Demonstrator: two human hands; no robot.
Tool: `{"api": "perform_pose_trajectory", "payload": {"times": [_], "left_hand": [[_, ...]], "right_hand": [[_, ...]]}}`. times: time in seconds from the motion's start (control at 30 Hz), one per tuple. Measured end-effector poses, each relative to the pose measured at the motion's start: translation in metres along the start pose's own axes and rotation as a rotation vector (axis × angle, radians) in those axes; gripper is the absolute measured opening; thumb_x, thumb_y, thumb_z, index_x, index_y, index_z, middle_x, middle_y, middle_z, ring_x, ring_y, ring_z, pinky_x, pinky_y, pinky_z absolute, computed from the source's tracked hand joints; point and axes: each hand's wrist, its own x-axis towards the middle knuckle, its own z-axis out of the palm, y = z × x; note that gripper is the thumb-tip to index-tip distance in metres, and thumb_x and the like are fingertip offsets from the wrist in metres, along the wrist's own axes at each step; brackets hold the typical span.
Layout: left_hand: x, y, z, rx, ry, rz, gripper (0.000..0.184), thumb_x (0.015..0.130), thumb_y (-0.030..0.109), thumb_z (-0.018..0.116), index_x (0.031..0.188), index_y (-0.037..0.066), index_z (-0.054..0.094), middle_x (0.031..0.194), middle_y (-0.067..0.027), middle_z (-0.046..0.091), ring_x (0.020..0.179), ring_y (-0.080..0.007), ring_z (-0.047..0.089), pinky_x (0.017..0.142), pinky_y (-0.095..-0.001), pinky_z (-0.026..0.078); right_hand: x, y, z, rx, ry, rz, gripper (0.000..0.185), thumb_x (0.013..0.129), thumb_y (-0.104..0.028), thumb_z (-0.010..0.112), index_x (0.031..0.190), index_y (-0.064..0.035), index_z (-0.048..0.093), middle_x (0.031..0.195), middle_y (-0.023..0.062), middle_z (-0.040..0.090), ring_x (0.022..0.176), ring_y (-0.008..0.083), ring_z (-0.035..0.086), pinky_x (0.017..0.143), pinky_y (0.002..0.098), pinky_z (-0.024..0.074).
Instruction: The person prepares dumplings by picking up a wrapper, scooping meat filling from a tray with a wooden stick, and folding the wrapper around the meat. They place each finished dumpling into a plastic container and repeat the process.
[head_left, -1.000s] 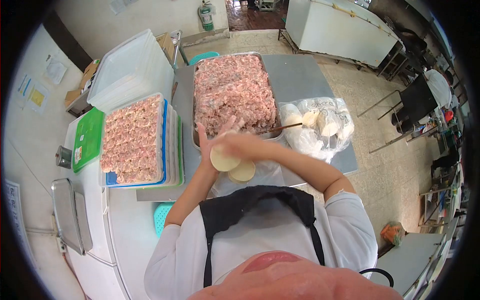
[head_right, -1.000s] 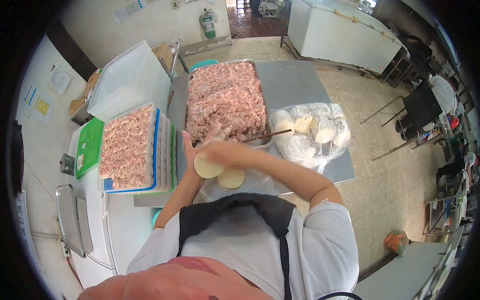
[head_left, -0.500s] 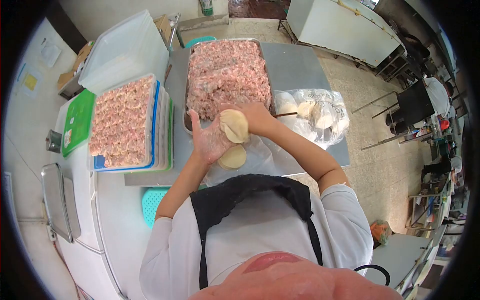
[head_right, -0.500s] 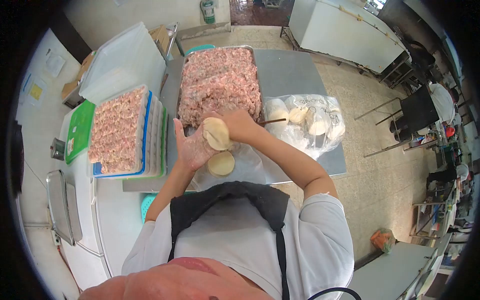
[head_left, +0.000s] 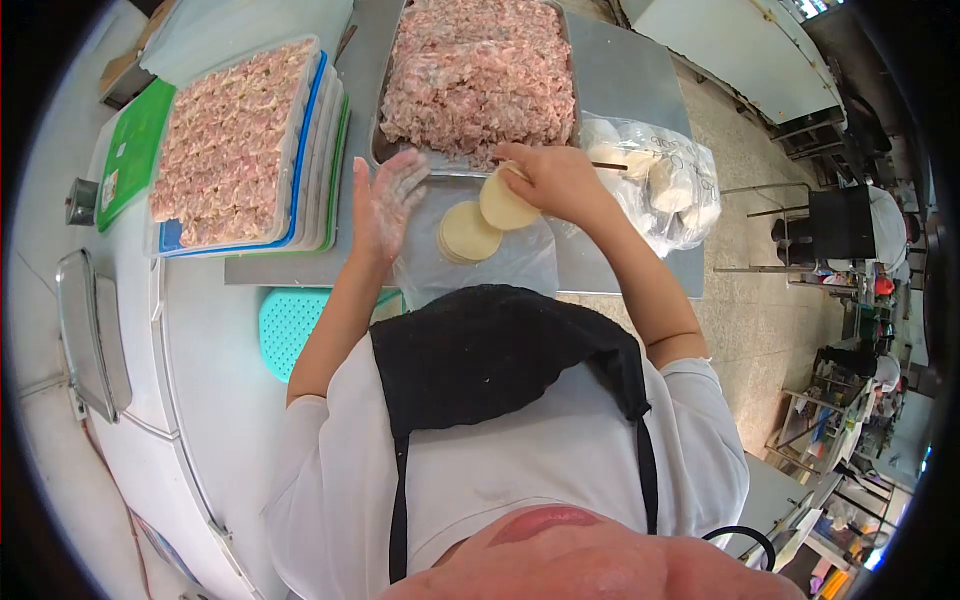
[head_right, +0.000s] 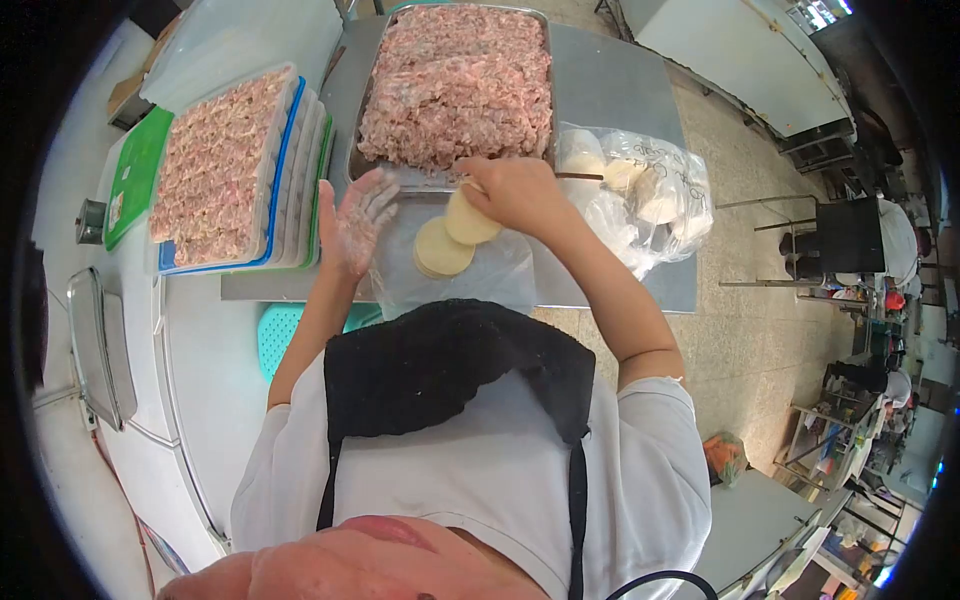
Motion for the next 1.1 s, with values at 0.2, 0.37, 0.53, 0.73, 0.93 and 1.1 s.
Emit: {"api": "perform_pose_trajectory", "payload": {"times": [0.2, 0.37, 0.53, 0.73, 0.93, 1.1], "left_hand": [[-0.007, -0.053, -0.022, 0.077, 0.109, -0.245, 0.075, 0.094, 0.064, 0.03, 0.131, 0.001, 0.046, 0.132, -0.0136, 0.051, 0.118, -0.0249, 0.05, 0.104, -0.0363, 0.033], [-0.02, -0.057, 0.005, 0.186, 0.008, -0.171, 0.072, 0.098, 0.057, 0.024, 0.145, 0.002, 0.028, 0.144, -0.014, 0.038, 0.134, -0.0276, 0.035, 0.112, -0.0376, 0.023], [-0.017, -0.08, -0.007, 0.673, -0.117, -0.021, 0.069, 0.099, 0.05, 0.033, 0.147, 0.002, 0.022, 0.15, -0.0182, 0.029, 0.138, -0.0283, 0.03, 0.113, -0.0363, 0.022], [-0.017, -0.039, -0.005, 1.291, -0.166, 0.202, 0.056, 0.09, 0.035, 0.058, 0.136, 0.008, 0.043, 0.142, -0.0198, 0.039, 0.132, -0.0349, 0.036, 0.109, -0.0382, 0.029], [-0.016, -0.037, 0.018, 1.545, -0.396, 0.484, 0.036, 0.073, 0.014, 0.073, 0.106, 0.006, 0.06, 0.105, -0.0152, 0.055, 0.102, -0.0348, 0.053, 0.088, -0.0413, 0.044], [-0.006, -0.05, 0.026, 1.529, -0.165, 0.312, 0.027, 0.075, 0.016, 0.072, 0.097, 0.005, 0.062, 0.09, -0.0129, 0.055, 0.086, -0.0312, 0.057, 0.077, -0.0386, 0.046]], "right_hand": [[-0.002, -0.017, 0.072, 0.486, 0.061, 0.059, 0.036, 0.092, -0.038, 0.053, 0.114, -0.0101, 0.059, 0.097, 0.0177, 0.066, 0.087, 0.0374, 0.063, 0.075, 0.045, 0.0493], [-0.041, 0.002, 0.094, 0.441, -0.031, 0.162, 0.045, 0.095, -0.041, 0.046, 0.123, -0.0063, 0.052, 0.106, 0.0243, 0.063, 0.096, 0.0416, 0.06, 0.08, 0.0485, 0.0474], [-0.054, -0.019, 0.127, 0.819, 0.003, 0.227, 0.051, 0.097, -0.041, 0.044, 0.132, -0.0036, 0.042, 0.106, 0.0253, 0.063, 0.096, 0.0419, 0.06, 0.081, 0.047, 0.0472], [-0.03, 0.004, 0.048, 0.362, -0.276, 0.194, 0.046, 0.094, -0.035, 0.05, 0.13, -0.0063, 0.048, 0.107, 0.0234, 0.063, 0.099, 0.04, 0.06, 0.084, 0.0465, 0.0471], [-0.019, 0.094, 0.009, -0.017, 0.025, 0.103, 0.032, 0.087, -0.027, 0.061, 0.111, -0.0072, 0.06, 0.102, 0.0162, 0.062, 0.092, 0.0356, 0.061, 0.081, 0.0428, 0.0485], [-0.016, 0.114, 0.027, -0.045, -0.137, 0.169, 0.027, 0.086, -0.027, 0.062, 0.105, -0.0072, 0.062, 0.099, 0.0147, 0.062, 0.092, 0.0329, 0.061, 0.079, 0.0418, 0.0489]]}}
